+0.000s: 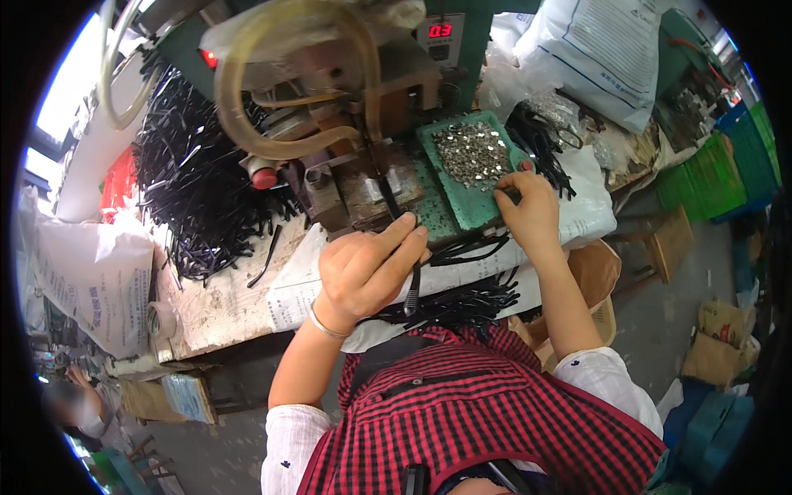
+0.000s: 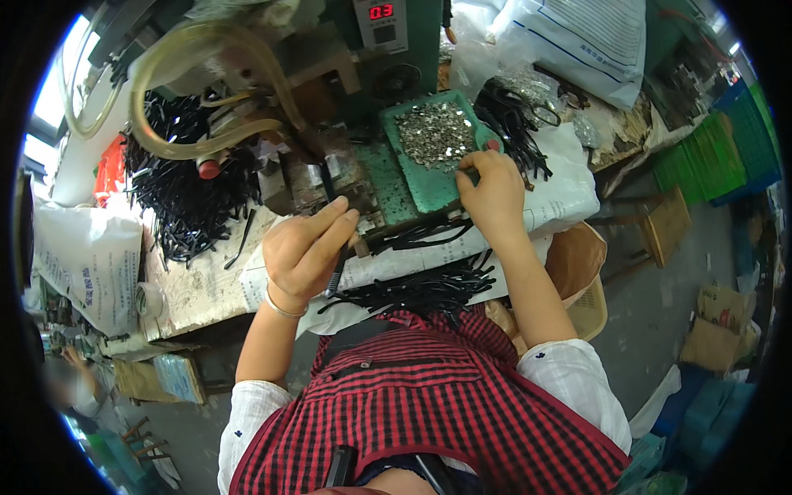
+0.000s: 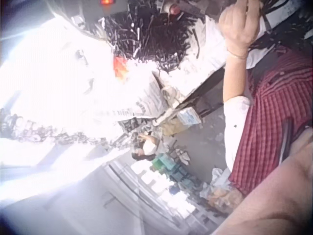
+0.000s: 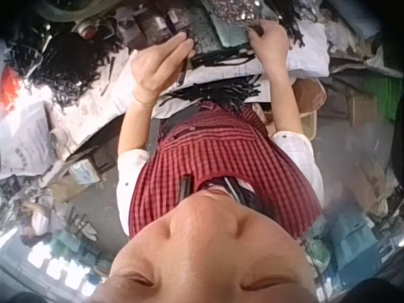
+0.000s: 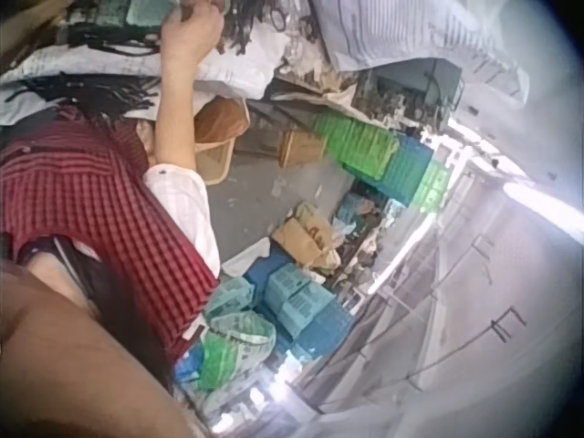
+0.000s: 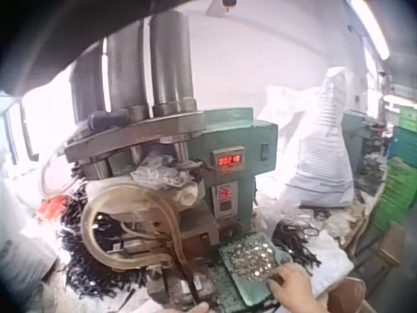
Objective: The person repeatedly picks a black cable and a small metallic component, inserts them into a press machine, and operates the lever to crimp the connector onto the cable. The finished assemblies are placed into a pile on the table.
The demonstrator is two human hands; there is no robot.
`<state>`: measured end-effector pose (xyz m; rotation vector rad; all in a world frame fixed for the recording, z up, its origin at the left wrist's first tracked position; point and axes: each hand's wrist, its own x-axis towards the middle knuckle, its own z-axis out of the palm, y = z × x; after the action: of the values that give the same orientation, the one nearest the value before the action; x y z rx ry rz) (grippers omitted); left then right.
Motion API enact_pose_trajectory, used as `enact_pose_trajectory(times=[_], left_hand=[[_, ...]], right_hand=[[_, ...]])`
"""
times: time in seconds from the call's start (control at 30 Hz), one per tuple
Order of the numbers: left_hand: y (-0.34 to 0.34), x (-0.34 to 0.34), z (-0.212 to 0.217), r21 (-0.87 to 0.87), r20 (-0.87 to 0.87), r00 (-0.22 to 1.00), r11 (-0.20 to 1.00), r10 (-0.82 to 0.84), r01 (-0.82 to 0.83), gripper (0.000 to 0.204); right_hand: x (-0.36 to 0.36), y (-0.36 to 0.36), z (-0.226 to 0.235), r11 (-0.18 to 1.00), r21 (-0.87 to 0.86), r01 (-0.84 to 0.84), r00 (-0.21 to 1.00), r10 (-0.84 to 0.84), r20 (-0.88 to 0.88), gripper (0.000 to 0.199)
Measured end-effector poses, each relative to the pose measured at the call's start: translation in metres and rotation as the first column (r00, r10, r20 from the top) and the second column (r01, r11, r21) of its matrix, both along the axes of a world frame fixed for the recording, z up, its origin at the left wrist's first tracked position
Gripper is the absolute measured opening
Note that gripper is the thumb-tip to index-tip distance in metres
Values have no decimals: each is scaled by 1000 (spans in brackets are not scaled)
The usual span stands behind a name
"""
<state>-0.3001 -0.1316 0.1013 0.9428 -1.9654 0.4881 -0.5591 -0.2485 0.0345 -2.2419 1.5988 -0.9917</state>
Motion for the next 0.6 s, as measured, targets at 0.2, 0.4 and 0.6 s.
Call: enact_pose_trajectory(times=[0.2, 0.4, 0.6], left_hand=[[65, 12, -3, 83, -133, 925, 934, 357, -348, 28], [87, 129, -4, 538, -308, 556, 623, 772, -567, 9], [57, 171, -109, 561, 60, 467, 357, 882, -747, 14]], right_hand=[[10, -9, -10, 994, -88, 57, 971, -76, -228, 13], [12, 2, -7, 990, 140, 17, 991, -35, 133, 11], [31, -11, -17, 993, -107, -42, 975, 64, 212, 16]])
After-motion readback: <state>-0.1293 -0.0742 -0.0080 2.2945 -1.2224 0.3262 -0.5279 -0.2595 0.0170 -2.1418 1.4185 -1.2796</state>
